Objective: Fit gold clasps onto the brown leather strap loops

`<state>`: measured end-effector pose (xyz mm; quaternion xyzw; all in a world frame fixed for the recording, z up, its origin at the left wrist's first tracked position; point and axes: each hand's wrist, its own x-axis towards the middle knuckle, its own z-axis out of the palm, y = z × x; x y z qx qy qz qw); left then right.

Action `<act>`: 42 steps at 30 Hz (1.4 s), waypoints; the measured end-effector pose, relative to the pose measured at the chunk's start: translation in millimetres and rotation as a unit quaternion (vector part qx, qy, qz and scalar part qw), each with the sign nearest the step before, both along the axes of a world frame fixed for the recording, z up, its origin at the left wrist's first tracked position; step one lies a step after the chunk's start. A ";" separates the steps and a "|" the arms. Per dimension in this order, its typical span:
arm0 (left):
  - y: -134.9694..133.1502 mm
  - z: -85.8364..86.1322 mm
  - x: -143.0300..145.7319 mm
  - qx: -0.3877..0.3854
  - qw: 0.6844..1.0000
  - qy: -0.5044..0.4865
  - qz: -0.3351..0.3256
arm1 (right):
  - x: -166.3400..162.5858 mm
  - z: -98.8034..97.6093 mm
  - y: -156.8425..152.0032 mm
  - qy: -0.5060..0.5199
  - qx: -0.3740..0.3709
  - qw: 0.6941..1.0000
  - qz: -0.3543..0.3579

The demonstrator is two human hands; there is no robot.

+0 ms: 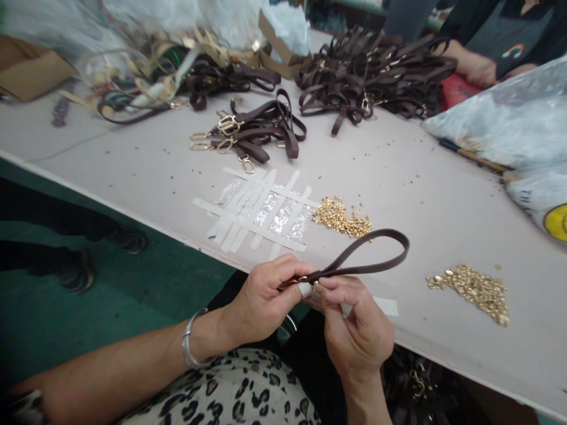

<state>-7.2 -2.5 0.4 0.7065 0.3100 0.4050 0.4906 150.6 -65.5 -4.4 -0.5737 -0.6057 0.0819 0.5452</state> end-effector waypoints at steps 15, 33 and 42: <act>0.0 -9.7 -2.5 -0.020 0.999 -0.028 -0.003 | -22.8 -11.0 5.4 0.302 -0.099 0.946 -0.067; -1.1 1.9 -7.6 -0.182 0.978 -0.069 -0.069 | -23.9 -5.7 -20.8 0.283 -0.106 0.951 -0.071; -12.2 5.0 -16.5 0.005 0.998 -0.034 -0.054 | -35.7 -6.2 -35.2 0.253 -0.187 0.949 0.028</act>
